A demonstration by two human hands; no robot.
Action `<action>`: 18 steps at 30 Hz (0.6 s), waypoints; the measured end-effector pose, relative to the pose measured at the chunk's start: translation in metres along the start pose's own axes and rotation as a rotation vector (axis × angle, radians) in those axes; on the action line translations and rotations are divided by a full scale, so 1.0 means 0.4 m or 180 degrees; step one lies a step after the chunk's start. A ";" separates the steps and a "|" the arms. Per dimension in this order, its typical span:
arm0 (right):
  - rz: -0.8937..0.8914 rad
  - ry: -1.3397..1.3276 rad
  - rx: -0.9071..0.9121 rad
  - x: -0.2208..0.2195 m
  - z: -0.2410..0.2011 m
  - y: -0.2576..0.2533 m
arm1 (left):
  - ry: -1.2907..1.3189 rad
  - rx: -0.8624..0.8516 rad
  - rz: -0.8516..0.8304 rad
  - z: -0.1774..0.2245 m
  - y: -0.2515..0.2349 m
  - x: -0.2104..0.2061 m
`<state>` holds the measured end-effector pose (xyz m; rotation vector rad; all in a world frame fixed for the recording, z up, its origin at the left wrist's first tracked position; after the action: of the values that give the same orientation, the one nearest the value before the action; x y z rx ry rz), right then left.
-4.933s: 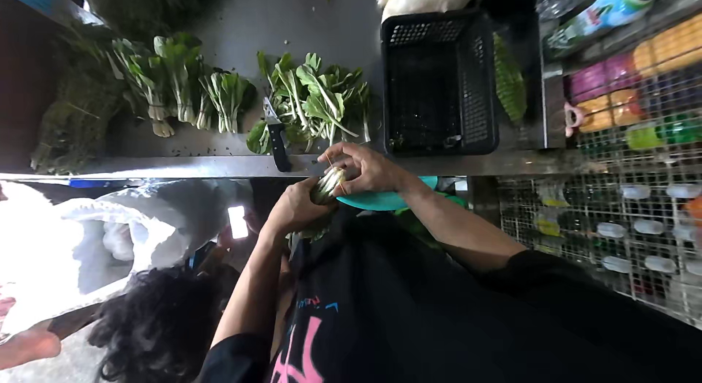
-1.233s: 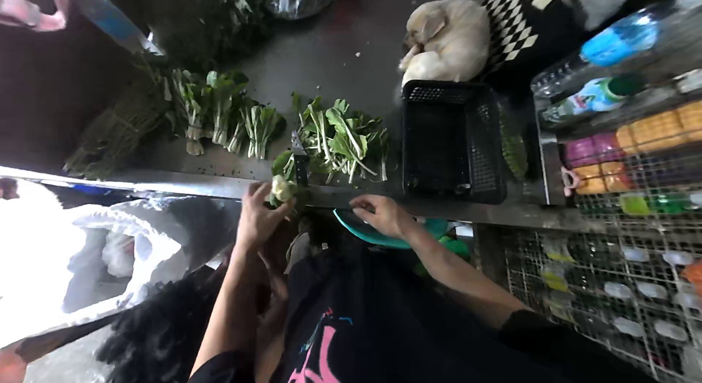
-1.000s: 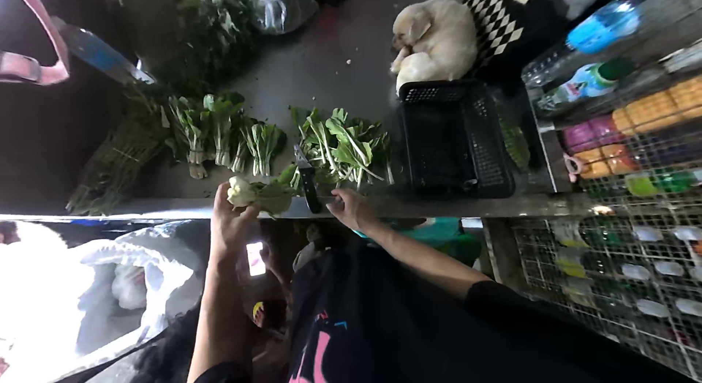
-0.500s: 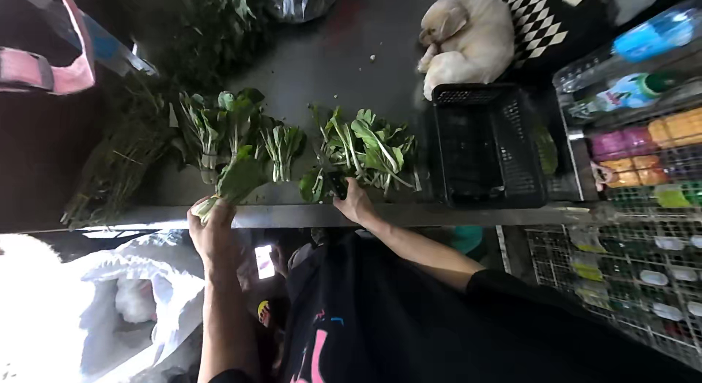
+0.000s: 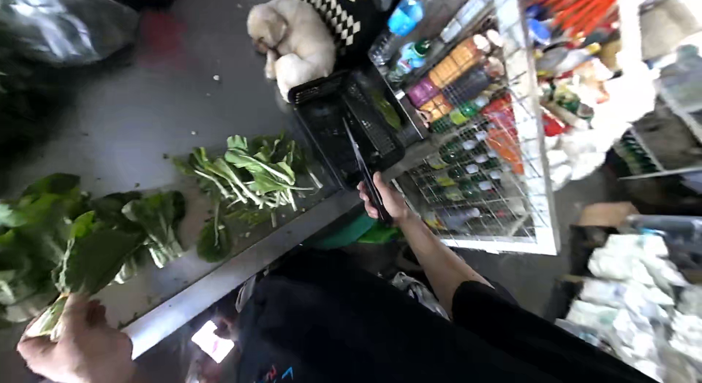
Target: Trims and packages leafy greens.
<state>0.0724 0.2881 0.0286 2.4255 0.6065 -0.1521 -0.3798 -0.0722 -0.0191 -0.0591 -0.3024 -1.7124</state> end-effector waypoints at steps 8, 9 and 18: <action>0.0183 0.0215 -0.0329 0.084 0.021 0.034 | 0.0130 -0.0345 -0.0342 0.019 -0.026 -0.006; 0.0219 0.0264 -0.0387 0.095 0.029 0.031 | -0.0071 -0.0539 -0.0518 0.041 -0.008 -0.006; -0.0051 -0.0699 -0.0701 0.173 0.084 -0.062 | -0.0359 0.0153 -0.0406 -0.196 -0.145 0.110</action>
<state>0.1237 0.3121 -0.0292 2.1561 0.5143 -0.3358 -0.4334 -0.1252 -0.0950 -0.1031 -0.4389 -1.8309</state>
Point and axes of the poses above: each hand's wrist, its own y-axis away from the middle knuckle, its own x-axis out of the back of the hand, z = x × y, the point moved 3 cm from there along -y, towards the middle knuckle, and after that the axes turned 11 degrees about -y, right-handed, at the moved point
